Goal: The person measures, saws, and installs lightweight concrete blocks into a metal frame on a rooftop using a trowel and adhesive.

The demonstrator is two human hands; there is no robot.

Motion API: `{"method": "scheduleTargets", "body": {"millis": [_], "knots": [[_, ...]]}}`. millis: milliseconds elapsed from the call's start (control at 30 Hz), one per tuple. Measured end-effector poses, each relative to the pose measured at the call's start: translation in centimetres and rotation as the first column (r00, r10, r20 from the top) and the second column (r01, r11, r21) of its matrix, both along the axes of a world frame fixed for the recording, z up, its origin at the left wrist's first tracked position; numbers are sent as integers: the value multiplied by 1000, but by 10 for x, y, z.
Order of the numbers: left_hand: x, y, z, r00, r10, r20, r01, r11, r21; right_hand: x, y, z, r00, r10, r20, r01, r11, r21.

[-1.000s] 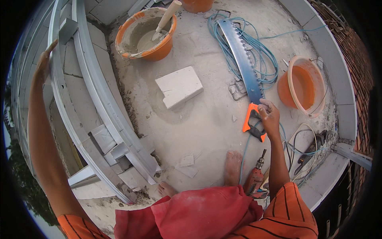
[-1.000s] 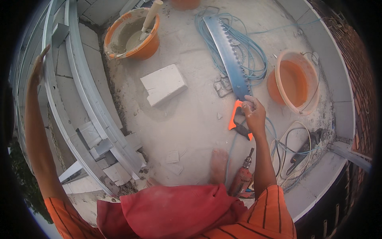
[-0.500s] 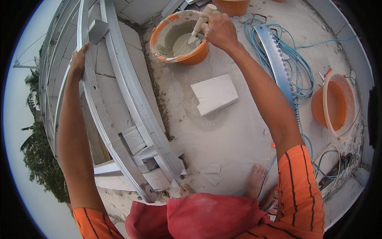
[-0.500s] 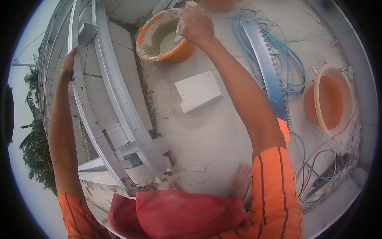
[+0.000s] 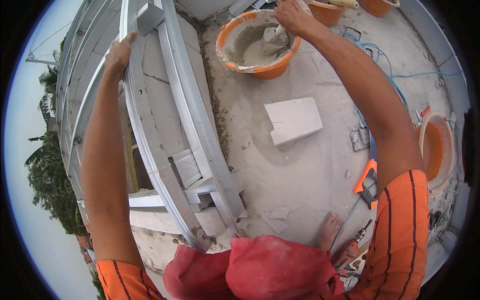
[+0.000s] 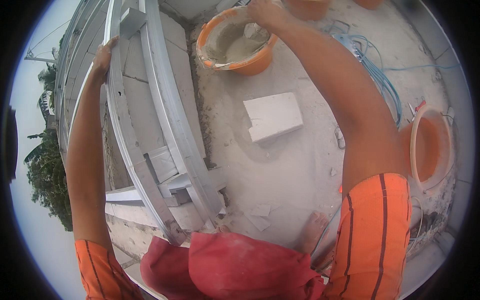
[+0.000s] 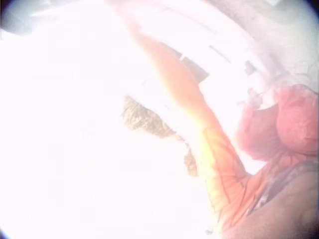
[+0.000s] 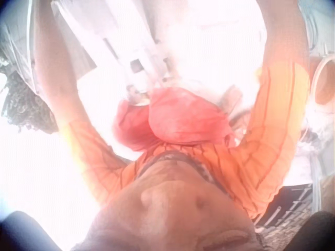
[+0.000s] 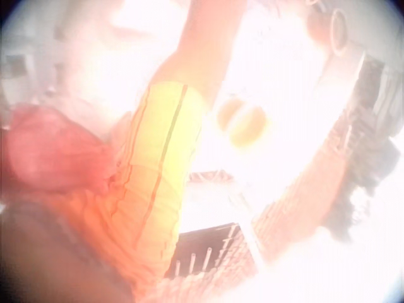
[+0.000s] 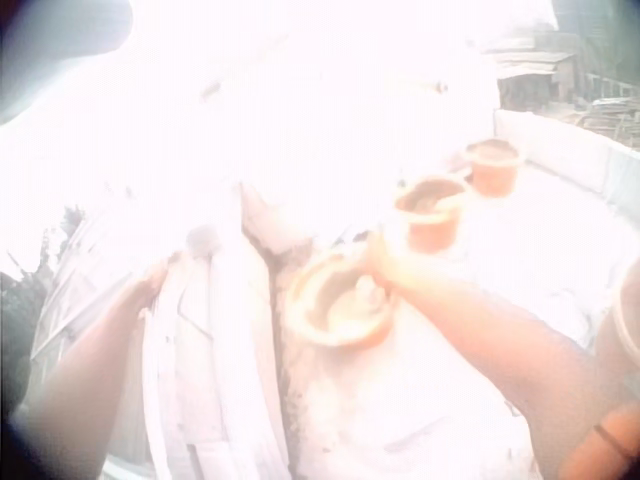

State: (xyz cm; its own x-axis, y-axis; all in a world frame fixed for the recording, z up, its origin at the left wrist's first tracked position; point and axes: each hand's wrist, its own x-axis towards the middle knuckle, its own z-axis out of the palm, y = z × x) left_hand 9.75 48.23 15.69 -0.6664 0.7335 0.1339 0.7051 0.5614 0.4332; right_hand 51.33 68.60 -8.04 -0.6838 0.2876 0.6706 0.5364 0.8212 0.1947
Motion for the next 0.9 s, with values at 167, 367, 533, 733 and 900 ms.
{"method": "scheduleTargets", "body": {"millis": [167,367,533,733,900], "knots": [[-27,-3,4,1000,-6,-11,6,1000,-17,29,-55,55,932,-363,20,340,890,305],[-26,9,-4,990,-136,40,136,991,3,116,-76,1,720,-638,275,654,755,38],[-38,1,8,968,-221,121,219,975,29,132,-85,-36,743,-623,245,661,741,-118],[12,-21,20,965,-167,201,176,984,-31,160,-99,-56,878,-477,33,455,811,-367],[31,-17,18,962,-176,210,188,981,-39,195,-124,-39,889,-458,15,441,848,-292]]}}
